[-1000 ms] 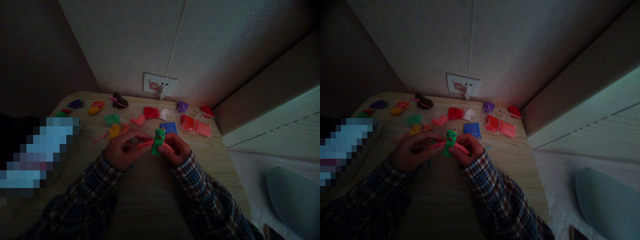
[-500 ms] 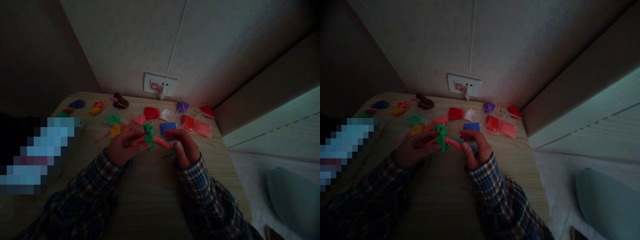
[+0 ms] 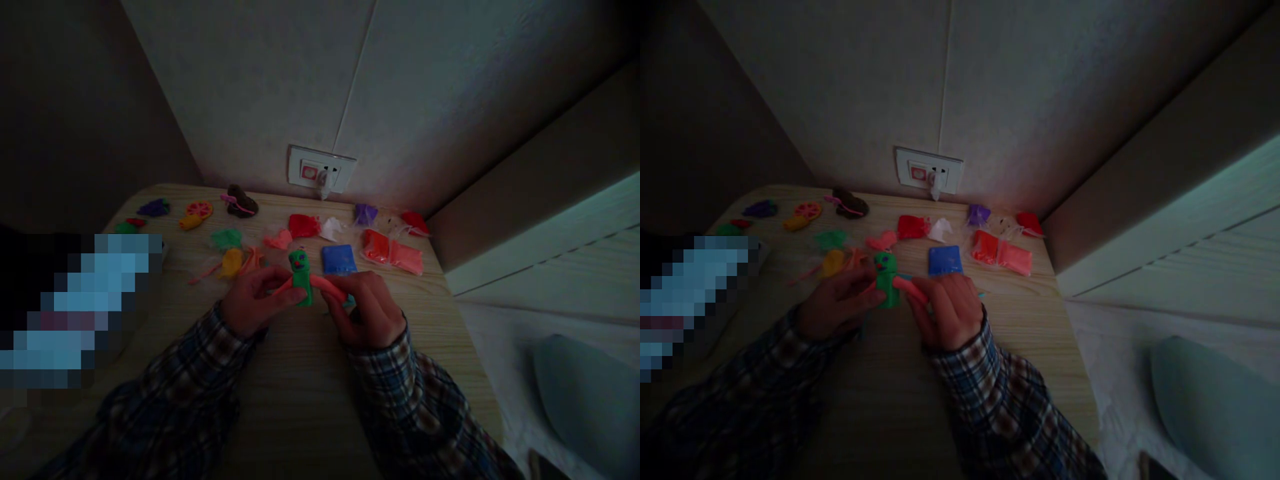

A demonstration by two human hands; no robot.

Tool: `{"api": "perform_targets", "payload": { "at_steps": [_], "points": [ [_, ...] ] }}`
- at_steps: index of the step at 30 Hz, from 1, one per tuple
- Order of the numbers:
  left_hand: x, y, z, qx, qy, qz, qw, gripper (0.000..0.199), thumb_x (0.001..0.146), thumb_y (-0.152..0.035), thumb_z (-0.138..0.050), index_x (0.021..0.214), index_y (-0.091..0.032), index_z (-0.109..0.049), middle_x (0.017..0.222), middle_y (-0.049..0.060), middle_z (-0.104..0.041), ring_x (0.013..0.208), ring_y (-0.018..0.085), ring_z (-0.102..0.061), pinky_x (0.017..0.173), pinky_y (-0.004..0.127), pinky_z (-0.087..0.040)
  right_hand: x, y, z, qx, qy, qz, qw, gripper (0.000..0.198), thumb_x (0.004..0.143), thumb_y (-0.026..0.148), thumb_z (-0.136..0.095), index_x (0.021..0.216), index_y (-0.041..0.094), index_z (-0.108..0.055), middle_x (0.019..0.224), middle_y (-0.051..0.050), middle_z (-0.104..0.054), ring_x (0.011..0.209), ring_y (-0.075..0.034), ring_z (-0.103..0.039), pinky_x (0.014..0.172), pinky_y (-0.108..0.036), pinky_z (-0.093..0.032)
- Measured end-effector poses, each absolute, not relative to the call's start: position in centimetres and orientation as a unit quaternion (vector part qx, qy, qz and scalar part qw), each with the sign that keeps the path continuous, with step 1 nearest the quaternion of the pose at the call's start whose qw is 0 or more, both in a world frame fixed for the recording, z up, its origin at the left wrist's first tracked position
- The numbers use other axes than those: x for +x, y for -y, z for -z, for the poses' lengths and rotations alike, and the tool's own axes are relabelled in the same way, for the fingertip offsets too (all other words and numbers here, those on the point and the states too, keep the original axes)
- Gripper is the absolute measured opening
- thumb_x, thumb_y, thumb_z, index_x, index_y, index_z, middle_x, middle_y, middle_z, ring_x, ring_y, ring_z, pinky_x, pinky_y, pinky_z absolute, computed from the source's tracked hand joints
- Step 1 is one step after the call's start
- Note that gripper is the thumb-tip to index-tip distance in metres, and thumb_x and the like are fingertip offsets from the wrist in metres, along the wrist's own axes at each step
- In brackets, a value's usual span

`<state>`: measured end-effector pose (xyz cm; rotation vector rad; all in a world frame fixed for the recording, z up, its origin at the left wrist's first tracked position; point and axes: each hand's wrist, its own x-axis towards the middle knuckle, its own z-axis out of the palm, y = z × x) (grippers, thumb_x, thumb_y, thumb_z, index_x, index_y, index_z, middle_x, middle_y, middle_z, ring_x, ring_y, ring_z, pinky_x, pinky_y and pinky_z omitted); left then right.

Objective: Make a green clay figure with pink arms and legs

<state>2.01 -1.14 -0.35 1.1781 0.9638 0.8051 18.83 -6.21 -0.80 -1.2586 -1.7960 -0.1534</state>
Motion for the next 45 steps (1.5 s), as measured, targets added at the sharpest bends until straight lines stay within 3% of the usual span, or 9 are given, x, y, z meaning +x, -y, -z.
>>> {"api": "perform_targets", "payload": {
  "at_steps": [5,10,15,20,26,31,36,45],
  "points": [
    [2.0,1.1,0.1,0.534,-0.425,-0.336,0.649,0.016,0.063,-0.029,-0.074,0.073,-0.02,-0.065,0.061,-0.002,-0.066,0.078,0.022,-0.069,0.062,0.027,-0.055,18.9,6.5,0.6,-0.516,0.729,0.048,0.448,0.009,0.088,0.015,-0.06,0.09,0.021,-0.066,0.071,-0.004,-0.069,0.066,-0.019,-0.061,0.063,-0.034,-0.048],
    [1.8,1.0,0.8,0.513,-0.42,-0.363,0.655,0.022,0.061,-0.024,-0.077,0.078,-0.019,-0.065,0.08,-0.001,-0.072,0.089,0.019,-0.068,0.077,0.028,-0.054,19.0,6.4,0.5,-0.513,0.712,-0.025,0.479,0.011,0.086,0.021,-0.063,0.097,0.02,-0.064,0.081,-0.006,-0.071,0.074,-0.02,-0.065,0.066,-0.034,-0.053],
    [1.7,1.1,1.2,0.527,-0.401,-0.373,0.65,0.022,0.063,-0.023,-0.077,0.081,-0.017,-0.065,0.088,0.0,-0.072,0.092,0.019,-0.068,0.085,0.031,-0.053,19.0,6.5,0.3,-0.527,0.69,-0.074,0.492,0.007,0.086,0.019,-0.063,0.091,0.022,-0.065,0.077,-0.004,-0.071,0.071,-0.019,-0.066,0.067,-0.034,-0.056],
    [1.6,1.1,1.3,0.537,-0.4,-0.378,0.639,0.022,0.063,-0.022,-0.076,0.082,-0.018,-0.066,0.089,0.002,-0.072,0.093,0.02,-0.068,0.082,0.032,-0.054,19.1,6.4,0.4,-0.514,0.691,-0.079,0.503,0.009,0.086,0.018,-0.063,0.094,0.022,-0.065,0.077,-0.004,-0.071,0.075,-0.021,-0.068,0.085,-0.042,-0.055],
    [1.5,1.1,1.6,0.57,-0.404,-0.4,0.594,0.025,0.063,-0.022,-0.076,0.087,-0.019,-0.069,0.086,0.002,-0.071,0.083,0.018,-0.066,0.07,0.026,-0.055,19.0,6.0,1.0,-0.522,0.677,-0.189,0.484,0.044,0.079,0.04,-0.07,0.116,0.02,-0.057,0.095,-0.009,-0.071,0.088,-0.025,-0.069,0.078,-0.04,-0.057],
    [2.0,1.7,0.9,0.579,-0.416,-0.4,0.576,0.026,0.064,-0.024,-0.077,0.088,-0.018,-0.069,0.084,0.002,-0.072,0.078,0.019,-0.068,0.068,0.028,-0.056,18.8,5.6,1.9,-0.493,0.633,-0.324,0.502,0.033,0.077,0.038,-0.07,0.104,0.022,-0.06,0.093,-0.007,-0.073,0.088,-0.024,-0.07,0.076,-0.037,-0.058],
    [2.0,1.9,0.1,0.571,-0.431,-0.406,0.569,0.03,0.067,-0.031,-0.076,0.093,-0.018,-0.069,0.093,0.004,-0.074,0.084,0.02,-0.069,0.066,0.026,-0.056,19.4,5.1,2.2,-0.499,0.602,-0.335,0.526,0.019,0.08,0.033,-0.067,0.095,0.022,-0.063,0.085,-0.004,-0.073,0.081,-0.021,-0.069,0.075,-0.036,-0.056],
    [2.1,2.2,-0.3,0.598,-0.475,-0.401,0.506,0.021,0.071,-0.033,-0.07,0.086,-0.018,-0.069,0.079,0.002,-0.071,0.059,0.012,-0.063,0.048,0.02,-0.047,19.4,5.0,2.3,-0.491,0.576,-0.391,0.525,0.023,0.078,0.036,-0.068,0.096,0.023,-0.062,0.089,-0.004,-0.072,0.082,-0.02,-0.068,0.078,-0.035,-0.055]
  ]
}}
